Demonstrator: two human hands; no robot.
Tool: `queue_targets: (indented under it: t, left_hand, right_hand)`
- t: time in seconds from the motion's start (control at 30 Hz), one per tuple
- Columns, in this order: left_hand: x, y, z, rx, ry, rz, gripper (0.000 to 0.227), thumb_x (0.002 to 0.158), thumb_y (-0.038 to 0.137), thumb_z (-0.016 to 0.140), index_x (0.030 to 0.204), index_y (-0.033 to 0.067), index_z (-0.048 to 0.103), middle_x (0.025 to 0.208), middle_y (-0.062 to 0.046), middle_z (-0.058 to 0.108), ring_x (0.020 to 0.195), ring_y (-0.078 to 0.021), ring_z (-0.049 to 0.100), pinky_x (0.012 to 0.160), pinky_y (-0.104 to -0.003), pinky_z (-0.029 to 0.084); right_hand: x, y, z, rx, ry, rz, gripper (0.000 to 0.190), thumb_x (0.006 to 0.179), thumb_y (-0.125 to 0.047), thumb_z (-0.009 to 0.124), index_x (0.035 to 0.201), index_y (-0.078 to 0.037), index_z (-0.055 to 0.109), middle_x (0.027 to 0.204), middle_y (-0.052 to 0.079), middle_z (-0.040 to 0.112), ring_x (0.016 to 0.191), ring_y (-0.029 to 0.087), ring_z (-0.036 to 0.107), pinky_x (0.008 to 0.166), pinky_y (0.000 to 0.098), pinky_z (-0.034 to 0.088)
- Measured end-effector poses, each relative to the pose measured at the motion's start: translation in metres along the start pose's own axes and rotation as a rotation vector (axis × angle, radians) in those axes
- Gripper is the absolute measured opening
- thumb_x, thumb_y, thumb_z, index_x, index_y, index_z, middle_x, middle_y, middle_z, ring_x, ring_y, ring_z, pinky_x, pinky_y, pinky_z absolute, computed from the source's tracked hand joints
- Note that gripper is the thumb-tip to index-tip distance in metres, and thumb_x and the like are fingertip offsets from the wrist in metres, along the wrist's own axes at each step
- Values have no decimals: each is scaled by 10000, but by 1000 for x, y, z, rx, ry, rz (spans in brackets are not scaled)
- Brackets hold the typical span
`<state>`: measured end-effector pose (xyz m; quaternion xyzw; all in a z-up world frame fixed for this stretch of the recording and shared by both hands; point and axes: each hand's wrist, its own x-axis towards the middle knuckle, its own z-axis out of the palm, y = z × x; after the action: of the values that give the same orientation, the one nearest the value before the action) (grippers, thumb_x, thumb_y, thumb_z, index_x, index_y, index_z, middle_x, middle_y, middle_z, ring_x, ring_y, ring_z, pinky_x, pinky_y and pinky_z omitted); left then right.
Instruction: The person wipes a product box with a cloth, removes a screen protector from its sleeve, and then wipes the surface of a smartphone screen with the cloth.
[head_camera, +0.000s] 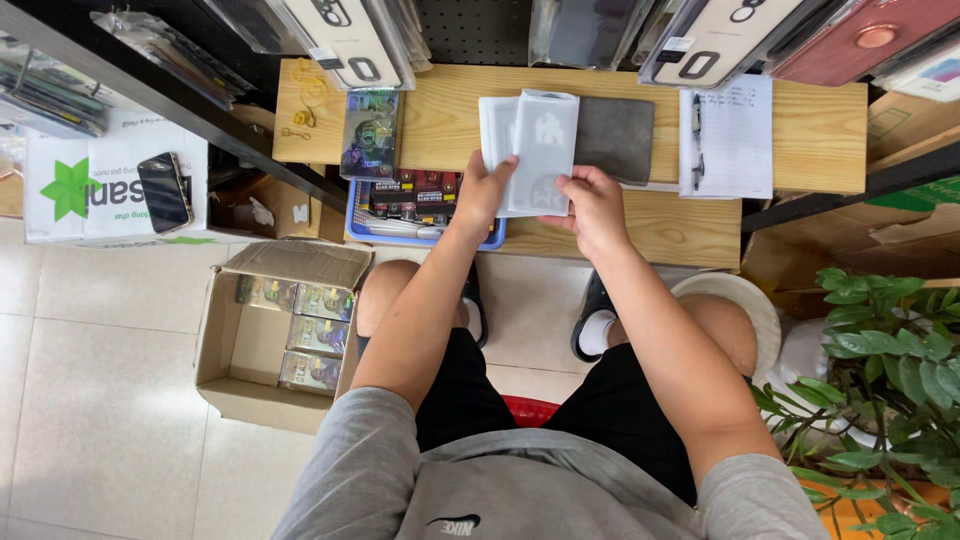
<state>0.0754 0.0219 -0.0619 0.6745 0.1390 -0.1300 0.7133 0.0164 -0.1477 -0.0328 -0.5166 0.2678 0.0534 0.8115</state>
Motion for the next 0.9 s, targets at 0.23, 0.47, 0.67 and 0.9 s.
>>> queue_targets:
  t: [0.23, 0.47, 0.67, 0.9]
  left_hand:
    - [-32, 61, -38, 46, -172, -207, 543, 1011, 366, 637, 1434, 69, 469, 1088, -222, 684, 939, -387, 737, 661, -549, 669]
    - [0, 31, -92, -113, 33, -307, 601, 936, 380, 720, 1399, 67, 499, 964, -176, 655, 762, -358, 733, 561, -573, 662]
    - [17, 2, -97, -290, 231, -364, 622, 714, 177, 913, 1138, -115, 564, 868, -193, 632, 710, -332, 712, 621, -466, 679]
    - [16, -10, -89, -532, 416, -331, 566, 751, 106, 870, 1143, -129, 537, 936, -262, 598, 818, -376, 686, 706, -450, 659]
  right_hand:
    - [-4, -5, -5, -32, -11, -28, 222, 974, -112, 674, 1169, -66, 578, 930, 73, 640, 823, 361, 771, 652, 556, 692]
    - [4, -10, -21, -72, -45, -138, 245, 996, -114, 670, 1206, -43, 565, 921, 61, 597, 734, 265, 749, 558, 443, 716]
    - [-6, -13, -11, -117, -75, -171, 249, 988, -124, 696, 1195, -30, 592, 903, 57, 629, 703, 218, 732, 544, 417, 716]
    - [-11, -18, -10, -131, -91, -177, 252, 996, -129, 697, 1207, -30, 602, 911, 66, 632, 698, 207, 726, 522, 399, 715]
